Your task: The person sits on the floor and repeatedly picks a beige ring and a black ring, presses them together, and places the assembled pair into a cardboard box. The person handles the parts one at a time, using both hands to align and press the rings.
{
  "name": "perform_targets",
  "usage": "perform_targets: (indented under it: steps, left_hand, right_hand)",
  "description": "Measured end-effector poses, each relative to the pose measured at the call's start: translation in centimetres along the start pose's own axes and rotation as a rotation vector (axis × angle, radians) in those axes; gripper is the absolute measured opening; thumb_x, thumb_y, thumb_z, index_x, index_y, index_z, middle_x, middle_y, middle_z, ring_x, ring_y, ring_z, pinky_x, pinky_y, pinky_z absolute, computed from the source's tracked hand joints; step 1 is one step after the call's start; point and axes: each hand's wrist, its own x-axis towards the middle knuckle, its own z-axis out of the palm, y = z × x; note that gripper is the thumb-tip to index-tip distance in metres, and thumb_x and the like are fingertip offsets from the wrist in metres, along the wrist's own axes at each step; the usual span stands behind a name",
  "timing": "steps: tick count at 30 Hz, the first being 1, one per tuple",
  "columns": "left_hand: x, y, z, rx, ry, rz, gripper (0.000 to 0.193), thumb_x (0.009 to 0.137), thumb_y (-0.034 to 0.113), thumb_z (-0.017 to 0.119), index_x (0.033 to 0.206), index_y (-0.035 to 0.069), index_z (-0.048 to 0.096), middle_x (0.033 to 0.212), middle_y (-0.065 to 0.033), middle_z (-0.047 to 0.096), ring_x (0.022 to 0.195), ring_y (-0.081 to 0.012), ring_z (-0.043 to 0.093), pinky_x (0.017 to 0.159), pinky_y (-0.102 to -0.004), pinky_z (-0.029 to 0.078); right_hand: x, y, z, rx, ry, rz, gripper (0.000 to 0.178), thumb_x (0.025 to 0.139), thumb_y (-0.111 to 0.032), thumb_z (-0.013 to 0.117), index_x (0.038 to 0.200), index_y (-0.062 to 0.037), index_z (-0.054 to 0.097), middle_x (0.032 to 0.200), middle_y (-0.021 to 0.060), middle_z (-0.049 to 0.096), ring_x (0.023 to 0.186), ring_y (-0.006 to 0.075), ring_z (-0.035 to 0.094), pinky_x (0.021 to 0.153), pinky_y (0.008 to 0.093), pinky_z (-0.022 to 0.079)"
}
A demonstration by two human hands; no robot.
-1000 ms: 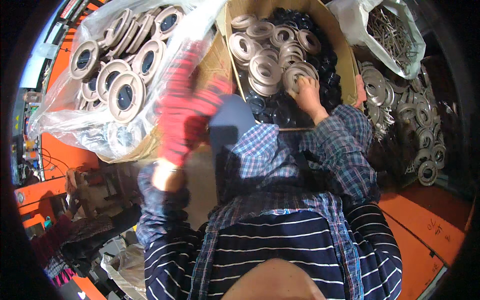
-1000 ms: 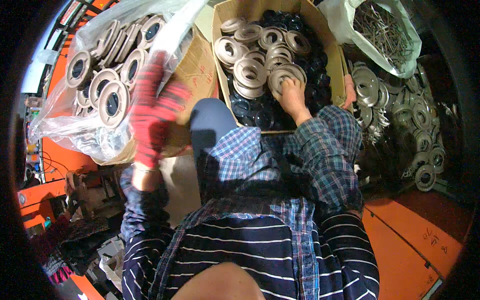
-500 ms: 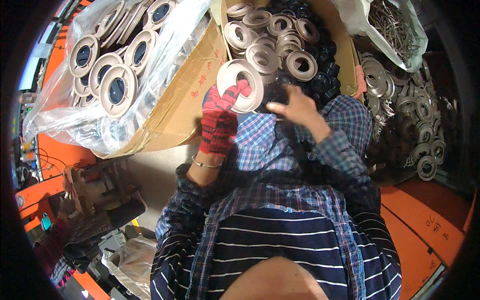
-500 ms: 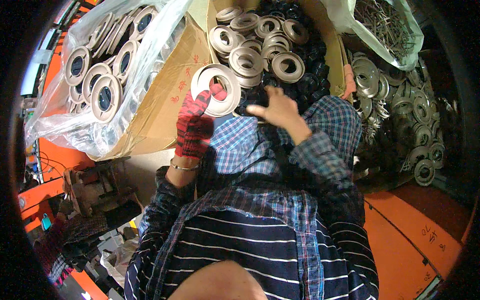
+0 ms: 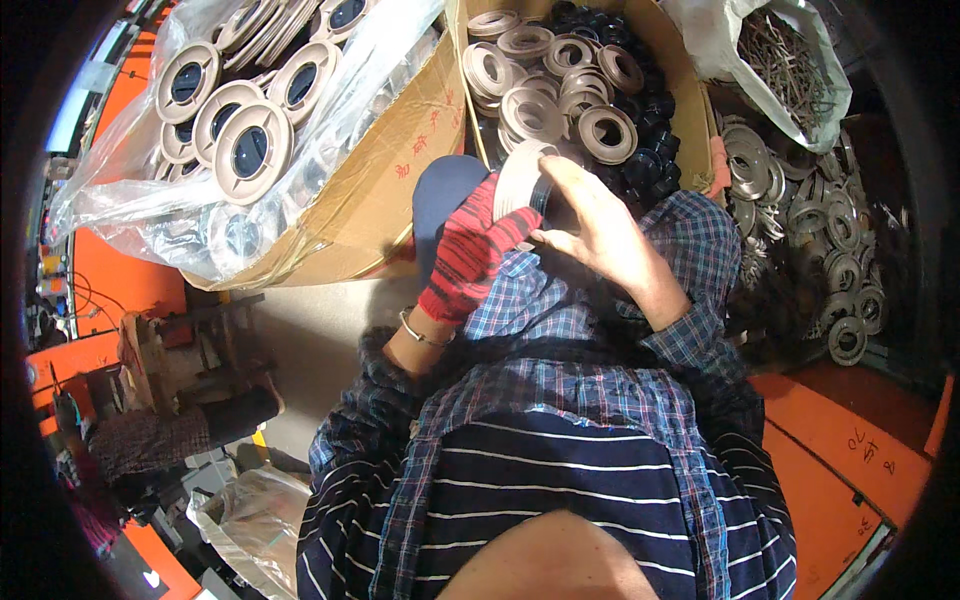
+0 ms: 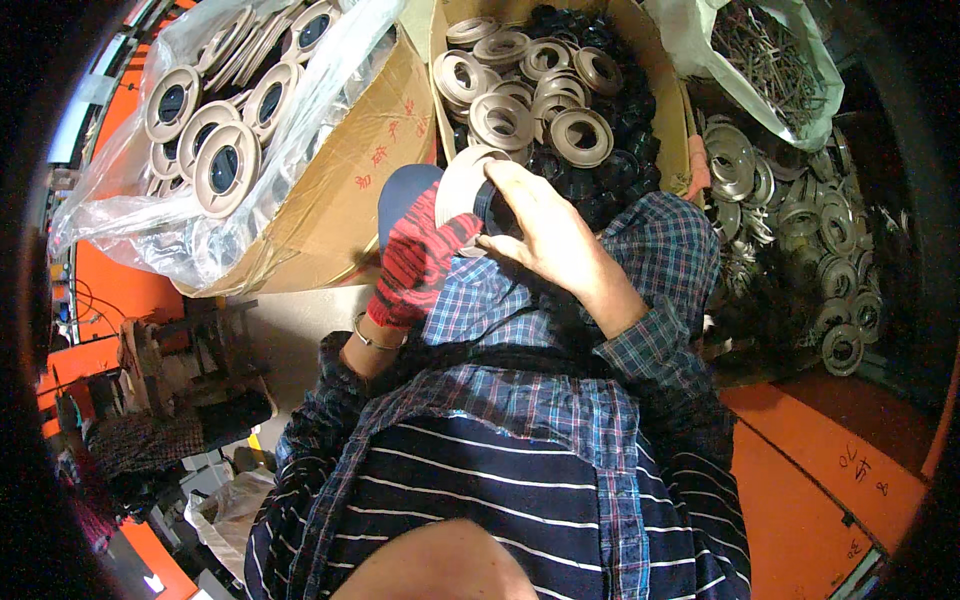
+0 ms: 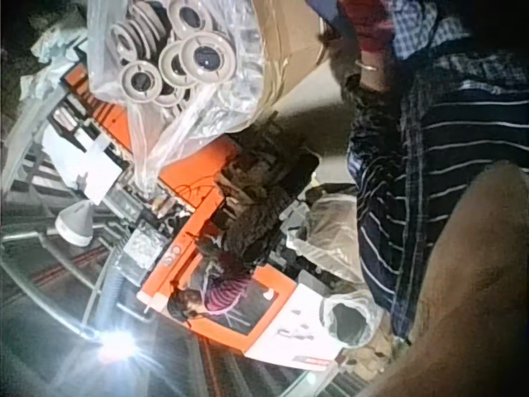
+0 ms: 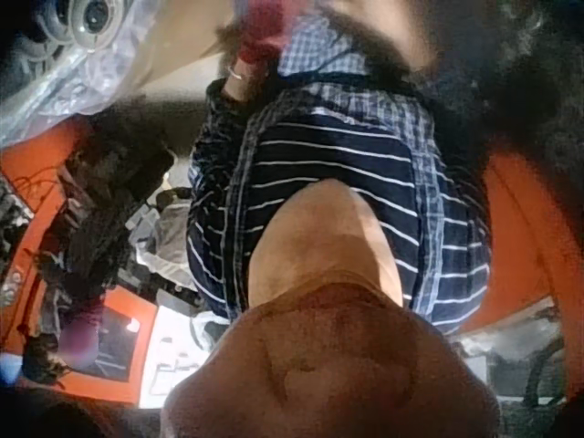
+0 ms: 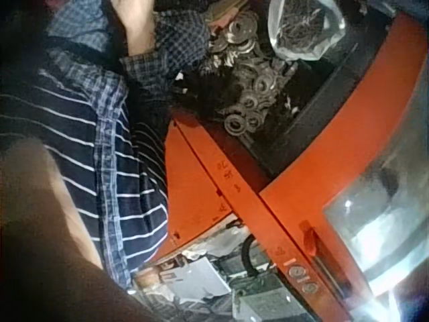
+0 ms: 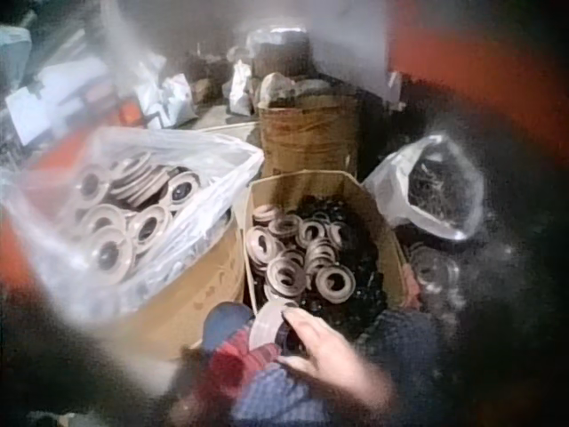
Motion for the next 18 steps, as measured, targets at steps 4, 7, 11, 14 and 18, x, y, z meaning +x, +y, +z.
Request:
perform_targets:
  steps: [4,7,11,14,18]
  left_hand:
    - [-0.8,2.0,-0.1,-0.141,-0.046,-0.101,0.059,0.088,0.016,0.075,0.141,0.004,0.052,0.123,-0.0207,0.064,0.111,-0.0286,0.065,0.094,-0.0373,0.052]
    - [-1.1,3.0,0.4,-0.242,-0.036,-0.147,0.065,0.087,0.015,0.075,0.145,0.006,0.048,0.124,-0.0213,0.065,0.112,-0.0314,0.066,0.094,-0.0395,0.052]
    - [-0.7,2.7,0.5,-0.207,-0.136,-0.378,0.061,0.089,0.019,0.074,0.141,-0.001,0.049,0.125,-0.021,0.064,0.114,-0.0275,0.064,0.096,-0.0364,0.05]
    - [-0.5,2.3,0.3,-0.585,-0.071,-0.363,0.058,0.091,0.019,0.073,0.14,-0.003,0.05,0.125,-0.0185,0.065,0.11,-0.0241,0.064,0.095,-0.0354,0.051]
    - [-1.0,2.6,1.0,-0.457,-0.046,-0.318,0.062,0.09,0.016,0.073,0.143,-0.003,0.046,0.13,-0.018,0.063,0.114,-0.0251,0.063,0.097,-0.0353,0.05]
  right_hand:
    - [0.1,-0.6,0.9,0.48,0.062,0.359,0.072,0.082,-0.018,0.079,0.142,0.0057,0.047,0.128,0.022,0.064,0.112,0.027,0.066,0.1,0.0356,0.051]
    - [0.4,0.0,0.7,1.354,-0.013,0.784,0.053,0.101,-0.035,0.06,0.131,0.0087,0.056,0.117,0.0137,0.068,0.101,0.0193,0.069,0.085,0.0332,0.058]
    - [-0.1,-0.2,-0.2,0.919,-0.055,0.98,0.06,0.099,-0.048,0.058,0.122,0.0071,0.061,0.11,0.0163,0.07,0.085,0.0206,0.072,0.079,0.0341,0.059]
    - [-0.5,-1.0,-0.1,0.177,0.143,0.32,0.06,0.086,-0.021,0.078,0.137,-0.0013,0.053,0.108,0.0125,0.066,0.086,0.0144,0.064,0.078,0.0278,0.053]
    - [-0.6,-1.2,1.2,0.41,0.221,0.402,0.048,0.086,-0.023,0.078,0.123,-0.001,0.057,0.096,0.0064,0.066,0.084,0.0131,0.064,0.074,0.0289,0.054]
